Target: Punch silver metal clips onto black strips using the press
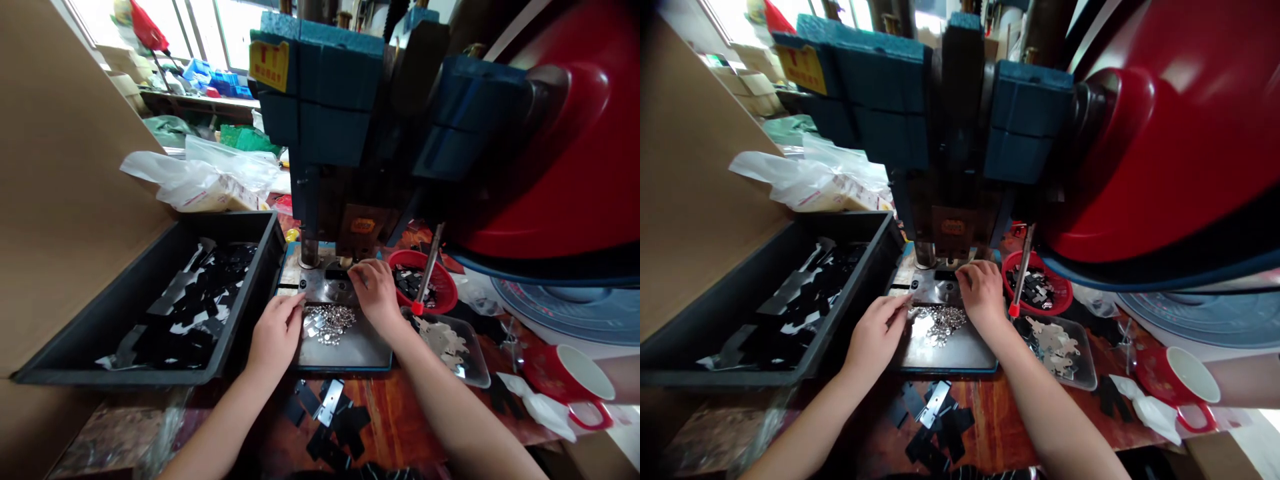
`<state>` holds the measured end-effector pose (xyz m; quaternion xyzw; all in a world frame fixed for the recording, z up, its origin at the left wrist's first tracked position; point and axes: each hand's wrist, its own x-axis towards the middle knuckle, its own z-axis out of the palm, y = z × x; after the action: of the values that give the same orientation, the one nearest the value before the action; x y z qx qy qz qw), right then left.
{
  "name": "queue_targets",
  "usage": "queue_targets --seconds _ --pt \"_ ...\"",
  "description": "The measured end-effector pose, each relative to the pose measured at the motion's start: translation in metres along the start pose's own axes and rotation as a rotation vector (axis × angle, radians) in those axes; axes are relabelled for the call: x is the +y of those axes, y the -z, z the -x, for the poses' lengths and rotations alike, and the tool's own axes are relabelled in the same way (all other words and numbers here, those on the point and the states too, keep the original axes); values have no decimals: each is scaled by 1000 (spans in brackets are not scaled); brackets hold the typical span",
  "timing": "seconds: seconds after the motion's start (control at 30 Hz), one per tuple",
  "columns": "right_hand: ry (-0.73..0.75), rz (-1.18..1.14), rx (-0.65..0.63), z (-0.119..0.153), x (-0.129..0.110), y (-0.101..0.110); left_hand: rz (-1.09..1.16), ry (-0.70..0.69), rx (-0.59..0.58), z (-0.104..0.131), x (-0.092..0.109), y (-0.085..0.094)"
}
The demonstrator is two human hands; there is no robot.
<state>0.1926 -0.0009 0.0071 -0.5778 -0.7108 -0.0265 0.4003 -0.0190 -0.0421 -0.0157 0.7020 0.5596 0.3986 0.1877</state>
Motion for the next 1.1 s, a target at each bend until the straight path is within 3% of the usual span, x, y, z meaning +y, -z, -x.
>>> queue_targets --seconds 0.17,0.3,0.43,0.67,0.9,1.1 --pt "80 82 -82 -9 -5 -11 190 87 32 -8 10 4" --pt "174 90 -106 1 -7 -3 361 190 24 -23 20 -1" --pt "204 121 -121 6 -8 4 433 179 5 -40 26 -12" --pt "201 104 -117 9 -6 2 272 99 -7 -59 31 -24" --pt "173 -2 -33 14 5 1 156 33 1 -66 37 -33" --pt "200 40 -56 19 8 0 40 -35 38 -70 35 -39"
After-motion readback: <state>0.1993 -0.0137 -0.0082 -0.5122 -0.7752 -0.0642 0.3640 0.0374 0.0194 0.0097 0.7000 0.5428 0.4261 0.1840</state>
